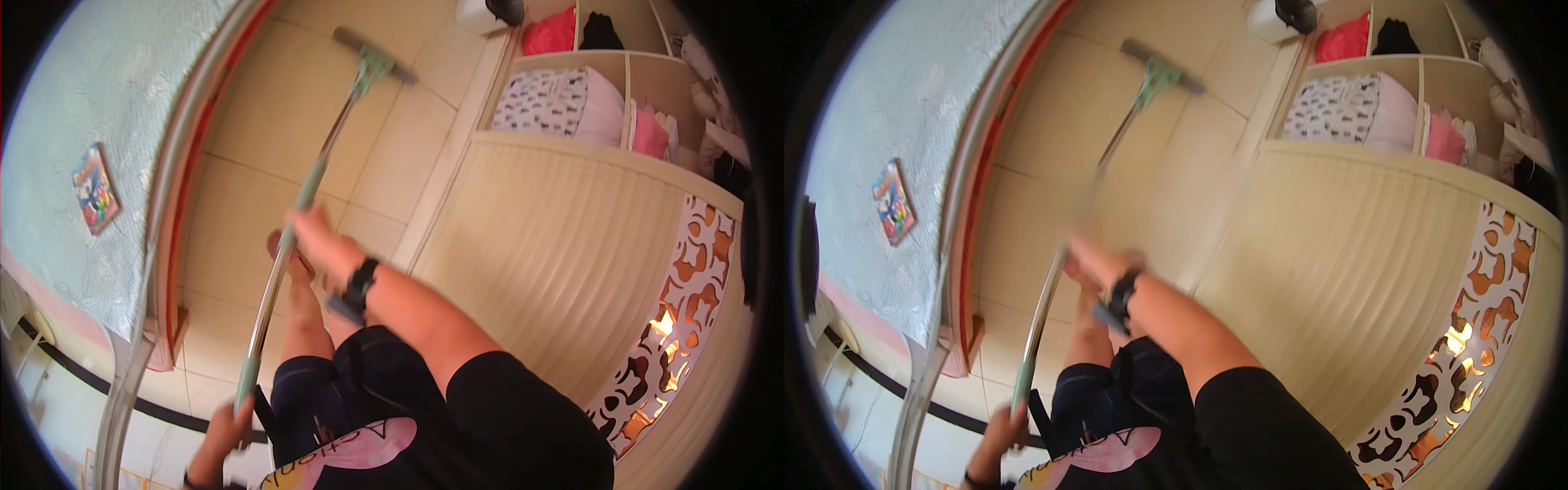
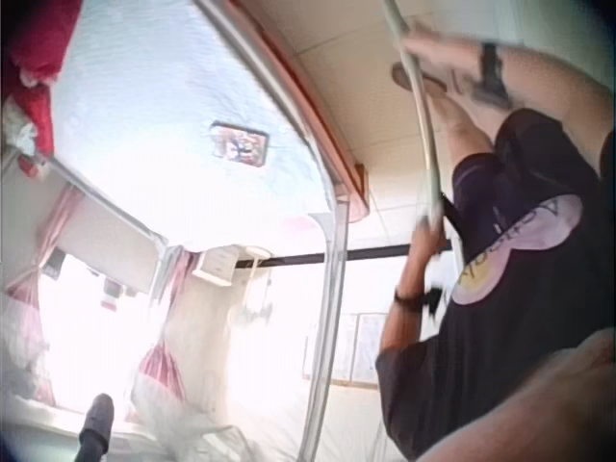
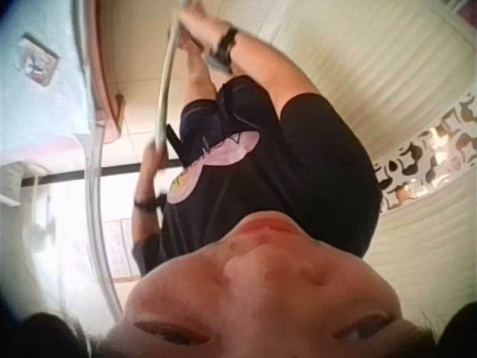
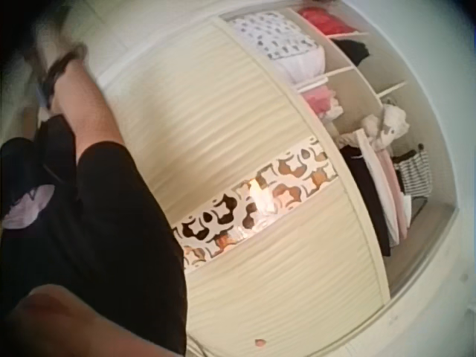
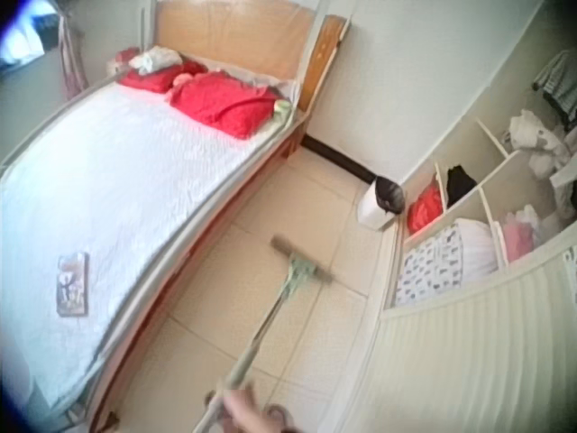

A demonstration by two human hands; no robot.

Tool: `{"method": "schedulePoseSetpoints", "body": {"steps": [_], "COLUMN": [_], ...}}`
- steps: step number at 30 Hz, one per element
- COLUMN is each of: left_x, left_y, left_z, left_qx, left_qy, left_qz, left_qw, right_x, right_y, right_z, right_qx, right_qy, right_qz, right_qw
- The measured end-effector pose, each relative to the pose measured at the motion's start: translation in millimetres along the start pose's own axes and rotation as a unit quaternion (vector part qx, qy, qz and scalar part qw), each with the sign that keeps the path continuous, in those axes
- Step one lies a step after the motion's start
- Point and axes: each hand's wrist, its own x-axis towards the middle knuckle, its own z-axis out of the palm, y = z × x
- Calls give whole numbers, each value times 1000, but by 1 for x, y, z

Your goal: The recorder uses a squeegee mop to clean the tiled floor of a bedroom and a bathroom.

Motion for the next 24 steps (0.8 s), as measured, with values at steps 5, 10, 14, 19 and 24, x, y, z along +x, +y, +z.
{"method": "schedulePoseSetpoints", "body": {"steps": [5, 10, 14, 19, 24], "left_x": [104, 103, 108, -14, -160], "left_y": [235, 300, 172, -146, -154], "left_z": [60, 81, 50, 13, 55], "left_qx": [82, 19, 72, -32, 56], "left_qy": [46, 23, -9, -120, 8], "left_qz": [230, 270, 160, 38, -223], "left_qw": [968, 962, 985, 991, 973], "right_x": [79, 28, -29, -142, -239], "right_y": [-142, -177, -67, 82, 112], "right_z": [-162, -212, -156, -54, 2], "right_qx": [-128, 100, 142, 163, 69], "right_qy": [125, 31, -117, -350, -533], "right_qz": [-134, -91, -61, 189, 559], "right_qw": [975, 990, 981, 903, 631]}}
